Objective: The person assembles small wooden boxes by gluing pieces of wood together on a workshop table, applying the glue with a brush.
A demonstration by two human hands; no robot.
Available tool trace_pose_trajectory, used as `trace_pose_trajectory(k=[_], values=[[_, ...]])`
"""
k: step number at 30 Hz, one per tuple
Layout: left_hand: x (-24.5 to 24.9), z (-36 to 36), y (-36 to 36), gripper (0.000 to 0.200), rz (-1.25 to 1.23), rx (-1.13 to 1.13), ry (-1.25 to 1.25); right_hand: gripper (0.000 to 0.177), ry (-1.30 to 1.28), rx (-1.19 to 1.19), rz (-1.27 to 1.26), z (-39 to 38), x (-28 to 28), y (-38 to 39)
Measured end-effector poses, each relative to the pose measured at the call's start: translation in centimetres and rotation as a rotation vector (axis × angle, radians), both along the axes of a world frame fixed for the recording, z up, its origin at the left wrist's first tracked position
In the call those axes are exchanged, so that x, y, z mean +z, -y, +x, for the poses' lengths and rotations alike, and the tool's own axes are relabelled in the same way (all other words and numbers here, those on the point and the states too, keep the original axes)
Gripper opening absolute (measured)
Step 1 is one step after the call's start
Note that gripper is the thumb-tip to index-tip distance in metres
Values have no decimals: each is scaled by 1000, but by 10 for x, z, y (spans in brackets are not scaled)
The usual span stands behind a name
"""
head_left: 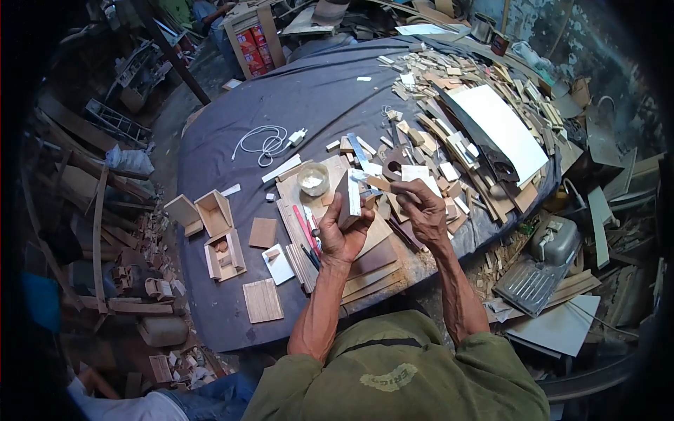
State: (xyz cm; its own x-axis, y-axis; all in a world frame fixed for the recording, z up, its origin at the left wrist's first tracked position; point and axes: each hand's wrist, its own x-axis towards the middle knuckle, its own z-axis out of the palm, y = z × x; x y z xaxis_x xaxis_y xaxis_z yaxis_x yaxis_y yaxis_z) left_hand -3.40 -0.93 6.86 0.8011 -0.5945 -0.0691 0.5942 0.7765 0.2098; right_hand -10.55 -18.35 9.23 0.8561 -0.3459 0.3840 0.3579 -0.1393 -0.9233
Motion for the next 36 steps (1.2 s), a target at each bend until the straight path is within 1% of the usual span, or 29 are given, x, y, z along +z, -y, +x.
trace_pose_trajectory(k=[1, 2, 6, 7, 9, 10, 13, 14, 17, 18, 19, 21, 22, 24, 27, 28, 31, 32, 34, 36], values=[[0, -2, 1, 33, 3, -15, 13, 21, -29, -10, -18, -1, 1, 0], [1, -3, 3, 33, 4, -30, 29, 21, -9, -73, -16, 2, -3, 0], [1, -7, 4, 40, 218, 23, 115, 23, -79, -267, 3, -1, 2, 9], [0, -6, 2, 40, 268, 39, 135, 25, -223, -269, 109, -8, 11, 13], [0, -3, 0, 40, 370, 78, 175, 25, -179, -297, 135, -12, -3, 28], [8, -6, -1, 35, 417, 102, 267, 26, -195, -325, 125, -18, -5, 32], [11, -12, 3, 31, 1014, 211, 674, 26, -271, -330, 176, -36, -4, 37], [15, -16, 9, 30, 1151, 296, 740, 26, -261, -324, 205, -41, 0, 35], [14, -24, 27, 34, 1391, 593, 1134, 25, -168, -306, 74, -53, 5, 30], [14, -26, 36, 35, 1374, 743, 1203, 25, -128, -287, 53, -56, 11, 28], [15, -28, 43, 34, 1382, 761, 1205, 24, -113, -269, 69, -57, 8, 28], [17, -35, 53, 32, 1409, 794, 1204, 24, -55, -291, -27, -58, 6, 30], [14, -37, 57, 30, 1395, 794, 1197, 23, -31, -286, -37, -56, 2, 32], [16, -44, 66, 29, 1445, 777, 1190, 23, 15, -280, -57, -55, -6, 38], [16, -51, 75, 28, 1464, 812, 1214, 24, 24, -269, -195, -61, -6, 48], [15, -53, 78, 28, 1463, 834, 1226, 26, 56, -310, -266, -62, -7, 55], [11, -58, 86, 28, 1451, 873, 1235, 24, 73, -387, -353, -68, -4, 71], [11, -60, 88, 28, 1454, 869, 1223, 21, 61, -416, -326, -70, -1, 73], [11, -63, 92, 28, 1461, 863, 1197, 20, 33, -392, -256, -72, -1, 78], [9, -64, 95, 28, 1479, 903, 1257, 20, 31, -344, -226, -74, -2, 81]])
